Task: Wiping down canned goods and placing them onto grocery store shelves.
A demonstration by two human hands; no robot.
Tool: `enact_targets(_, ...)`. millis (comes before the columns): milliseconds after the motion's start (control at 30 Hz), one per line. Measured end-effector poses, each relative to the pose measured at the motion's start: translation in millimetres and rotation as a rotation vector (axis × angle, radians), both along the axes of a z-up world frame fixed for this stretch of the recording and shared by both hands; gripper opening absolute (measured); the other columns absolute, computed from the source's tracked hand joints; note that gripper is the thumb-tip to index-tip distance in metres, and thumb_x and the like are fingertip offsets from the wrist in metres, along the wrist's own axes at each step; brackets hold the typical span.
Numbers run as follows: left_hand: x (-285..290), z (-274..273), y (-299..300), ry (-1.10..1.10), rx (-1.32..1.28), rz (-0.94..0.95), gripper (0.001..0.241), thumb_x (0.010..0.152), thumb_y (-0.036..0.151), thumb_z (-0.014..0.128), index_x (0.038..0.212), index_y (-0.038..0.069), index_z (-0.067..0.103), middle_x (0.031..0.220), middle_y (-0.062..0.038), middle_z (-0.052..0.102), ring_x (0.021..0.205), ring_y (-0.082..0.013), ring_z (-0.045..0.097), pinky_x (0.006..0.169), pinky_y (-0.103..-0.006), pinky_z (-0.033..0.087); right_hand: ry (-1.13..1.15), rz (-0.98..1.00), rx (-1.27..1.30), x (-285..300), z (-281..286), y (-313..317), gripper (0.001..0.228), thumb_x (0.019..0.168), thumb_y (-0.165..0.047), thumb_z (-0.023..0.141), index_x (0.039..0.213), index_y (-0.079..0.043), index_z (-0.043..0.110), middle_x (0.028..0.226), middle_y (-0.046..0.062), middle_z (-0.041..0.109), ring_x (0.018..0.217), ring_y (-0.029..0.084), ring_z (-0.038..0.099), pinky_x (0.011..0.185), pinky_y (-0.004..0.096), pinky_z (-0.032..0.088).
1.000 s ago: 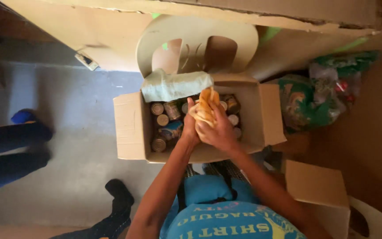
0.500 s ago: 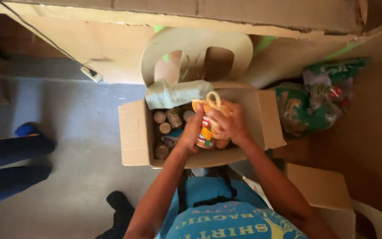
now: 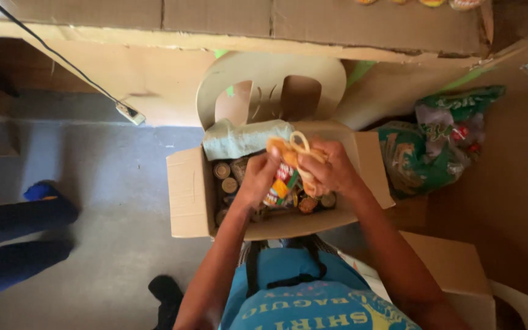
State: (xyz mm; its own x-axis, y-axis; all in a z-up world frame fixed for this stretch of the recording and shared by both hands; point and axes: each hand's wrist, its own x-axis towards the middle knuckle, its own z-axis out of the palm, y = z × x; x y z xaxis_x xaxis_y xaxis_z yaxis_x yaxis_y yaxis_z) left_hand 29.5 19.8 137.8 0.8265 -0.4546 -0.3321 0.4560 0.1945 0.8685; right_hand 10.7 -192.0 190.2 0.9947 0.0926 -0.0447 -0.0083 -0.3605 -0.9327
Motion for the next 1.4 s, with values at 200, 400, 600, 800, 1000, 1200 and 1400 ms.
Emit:
enact_targets(200, 4.0, 15.4, 1.7, 0.294, -0.186, 0.225, 0.06, 0.099, 0.06, 0.049, 0.107, 0.003, 0.068, 0.082, -0.005, 0.069, 0.067, -0.0147, 0.064, 0.058, -0.0331, 0.055, 0.241, -0.054, 0.279, -10.1, 50.5, 16.1, 0.028, 0.091, -0.018, 0.073, 0.111, -0.001, 0.069, 0.07, 0.002, 0.063, 0.054, 0.011, 0.053, 0.045, 0.031, 0.042)
enact_targets(400, -4.3, -1.0, -1.5, -0.055, 0.016, 0.194, 0.066, 0.103, 0.063, 0.048, 0.107, 0.001, 0.069, 0.092, -0.005, 0.072, 0.081, -0.0131, 0.065, 0.071, -0.0327, 0.056, -0.4, -0.103, -0.069, -7.9, 32.1, 72.3, 0.031, 0.096, -0.018, 0.072, 0.121, -0.001, 0.067, 0.106, 0.013, 0.066, 0.094, 0.024, 0.065, 0.081, 0.038, 0.053)
enact_targets(600, -10.5, 33.5, 9.5, 0.417, -0.383, 0.245, 0.062, 0.101, 0.063, 0.04, 0.121, 0.009, 0.063, 0.096, -0.01, 0.068, 0.081, -0.0261, 0.066, 0.07, -0.0427, 0.055, -0.263, -0.288, -0.367, -2.8, -10.0, 31.1, 0.043, 0.083, -0.021, 0.078, 0.122, -0.004, 0.07, 0.11, 0.019, 0.065, 0.099, 0.034, 0.061, 0.083, 0.045, 0.052)
enact_targets(800, -3.0, 21.0, -7.8, 0.542, -0.786, 0.354, 0.068, 0.102, 0.064, 0.039, 0.135, 0.008, 0.058, 0.124, -0.012, 0.069, 0.112, -0.0277, 0.067, 0.097, -0.0438, 0.056, -0.508, -0.18, -0.161, -9.6, 63.9, 90.7, 0.033, 0.09, -0.017, 0.074, 0.12, -0.005, 0.067, 0.115, 0.02, 0.064, 0.106, 0.037, 0.062, 0.092, 0.045, 0.051)
enact_targets(1000, -10.8, 30.0, -8.7, 0.519, -0.717, 0.344, 0.061, 0.105, 0.06, 0.041, 0.138, 0.011, 0.057, 0.128, -0.009, 0.068, 0.118, -0.026, 0.064, 0.101, -0.0437, 0.055, -0.593, -0.147, -0.154, -1.6, 41.5, 82.1, 0.02, 0.1, -0.016, 0.071, 0.118, -0.008, 0.067, 0.113, 0.014, 0.069, 0.107, 0.032, 0.068, 0.093, 0.038, 0.055)
enact_targets(1200, 1.6, 12.0, 4.9, 0.66, -0.638, 0.561, 0.055, 0.1, 0.06, 0.043, 0.128, 0.015, 0.058, 0.12, -0.006, 0.069, 0.113, -0.0236, 0.065, 0.095, -0.0445, 0.054, -0.335, -0.388, -0.053, -2.9, 13.3, 58.0, 0.025, 0.095, -0.019, 0.074, 0.114, -0.006, 0.063, 0.104, 0.013, 0.07, 0.094, 0.03, 0.068, 0.084, 0.037, 0.056)
enact_targets(1400, -14.1, -3.7, -9.4, 0.54, -0.805, 0.414, 0.051, 0.106, 0.054, 0.053, 0.133, 0.011, 0.059, 0.125, -0.008, 0.069, 0.113, -0.0242, 0.066, 0.099, -0.0439, 0.057, -0.621, -0.084, -0.407, -10.1, 57.8, 81.5, 0.019, 0.088, -0.014, 0.074, 0.106, -0.01, 0.069, 0.111, 0.016, 0.068, 0.104, 0.039, 0.064, 0.091, 0.049, 0.053)
